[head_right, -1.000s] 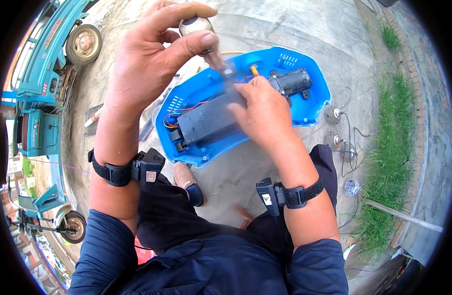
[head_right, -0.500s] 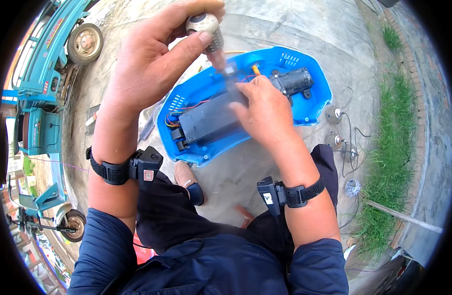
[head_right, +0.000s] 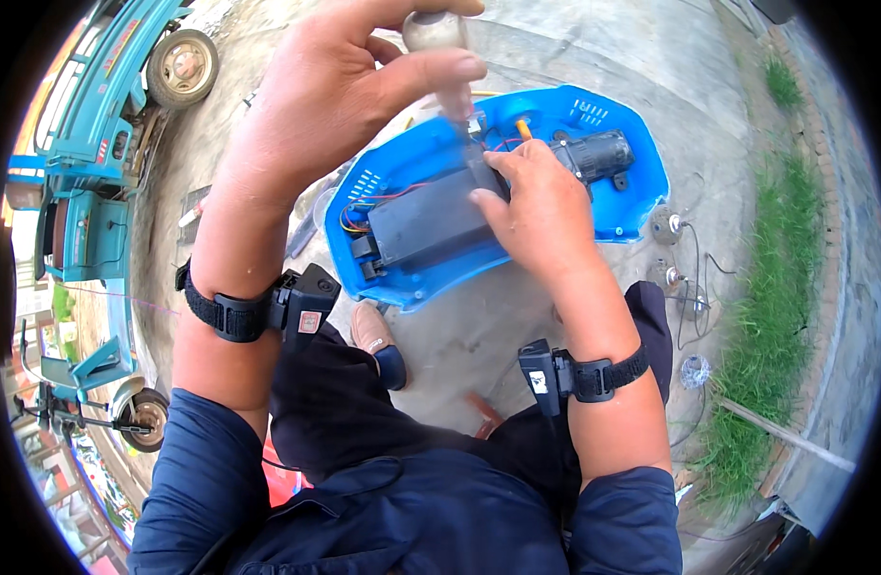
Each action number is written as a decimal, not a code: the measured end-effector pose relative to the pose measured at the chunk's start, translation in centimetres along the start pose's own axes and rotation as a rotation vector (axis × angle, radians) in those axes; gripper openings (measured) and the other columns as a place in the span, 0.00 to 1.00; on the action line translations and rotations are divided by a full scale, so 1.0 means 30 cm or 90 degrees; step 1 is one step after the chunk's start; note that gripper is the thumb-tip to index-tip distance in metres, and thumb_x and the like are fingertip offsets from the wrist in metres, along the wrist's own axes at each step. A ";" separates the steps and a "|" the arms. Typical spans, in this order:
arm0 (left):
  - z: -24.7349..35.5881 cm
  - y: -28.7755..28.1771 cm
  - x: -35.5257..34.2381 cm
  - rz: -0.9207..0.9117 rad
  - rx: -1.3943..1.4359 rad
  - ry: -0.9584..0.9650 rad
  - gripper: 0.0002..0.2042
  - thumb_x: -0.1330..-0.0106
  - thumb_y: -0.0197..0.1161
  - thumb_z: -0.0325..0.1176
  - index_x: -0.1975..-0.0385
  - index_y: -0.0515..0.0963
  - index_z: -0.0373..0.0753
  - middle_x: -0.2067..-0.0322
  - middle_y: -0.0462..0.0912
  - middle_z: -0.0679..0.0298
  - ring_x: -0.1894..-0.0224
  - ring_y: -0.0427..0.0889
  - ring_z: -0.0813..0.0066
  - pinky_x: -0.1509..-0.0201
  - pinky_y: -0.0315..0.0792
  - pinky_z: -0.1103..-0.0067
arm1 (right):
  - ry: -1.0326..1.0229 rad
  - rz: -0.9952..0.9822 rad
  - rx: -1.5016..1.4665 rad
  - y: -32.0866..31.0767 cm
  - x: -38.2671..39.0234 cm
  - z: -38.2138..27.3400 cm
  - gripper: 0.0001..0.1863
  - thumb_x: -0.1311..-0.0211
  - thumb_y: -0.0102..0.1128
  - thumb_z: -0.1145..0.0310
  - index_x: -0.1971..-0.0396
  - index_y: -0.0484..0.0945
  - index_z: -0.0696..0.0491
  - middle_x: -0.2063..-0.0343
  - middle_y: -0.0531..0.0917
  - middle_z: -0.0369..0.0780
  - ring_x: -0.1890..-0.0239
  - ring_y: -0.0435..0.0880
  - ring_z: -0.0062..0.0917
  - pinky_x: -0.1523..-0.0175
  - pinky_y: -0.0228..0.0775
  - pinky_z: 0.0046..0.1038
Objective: The person unscrews a component from the internal motor assembly of a blue plastic sprayer housing and handles small mechanical parts by hand.
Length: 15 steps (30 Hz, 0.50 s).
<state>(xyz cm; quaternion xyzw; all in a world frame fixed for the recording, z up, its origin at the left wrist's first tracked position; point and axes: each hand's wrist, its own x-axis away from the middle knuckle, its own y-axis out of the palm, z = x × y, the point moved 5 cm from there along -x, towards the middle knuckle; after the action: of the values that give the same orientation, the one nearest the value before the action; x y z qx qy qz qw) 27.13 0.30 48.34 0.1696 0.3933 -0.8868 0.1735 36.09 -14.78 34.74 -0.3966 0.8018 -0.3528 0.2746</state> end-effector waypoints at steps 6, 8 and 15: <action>-0.003 0.009 0.014 0.028 0.058 0.017 0.17 0.32 0.68 0.29 0.44 0.80 0.38 0.60 0.78 0.55 0.59 0.83 0.69 0.55 0.80 0.74 | -0.007 0.005 0.017 -0.001 0.001 -0.001 0.21 0.45 0.74 0.64 0.51 0.86 0.54 0.59 0.82 0.43 0.55 0.84 0.39 0.50 0.78 0.38; 0.009 0.011 0.007 0.016 0.092 0.007 0.17 0.33 0.68 0.28 0.45 0.81 0.38 0.61 0.77 0.56 0.59 0.82 0.69 0.55 0.80 0.75 | -0.001 0.005 0.014 0.000 0.002 0.000 0.21 0.45 0.74 0.64 0.51 0.86 0.54 0.59 0.82 0.43 0.55 0.84 0.39 0.50 0.78 0.38; -0.015 0.012 0.009 0.025 0.089 0.037 0.17 0.31 0.66 0.27 0.43 0.80 0.37 0.57 0.78 0.56 0.59 0.82 0.69 0.55 0.80 0.75 | -0.009 0.003 0.012 0.000 -0.002 -0.006 0.21 0.45 0.74 0.64 0.51 0.86 0.54 0.59 0.82 0.43 0.55 0.84 0.39 0.50 0.78 0.38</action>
<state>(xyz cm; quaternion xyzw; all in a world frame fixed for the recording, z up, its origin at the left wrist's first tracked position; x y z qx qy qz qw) 27.11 0.37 47.72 0.2143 0.3316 -0.9035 0.1668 35.99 -14.68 34.86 -0.3944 0.7973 -0.3573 0.2847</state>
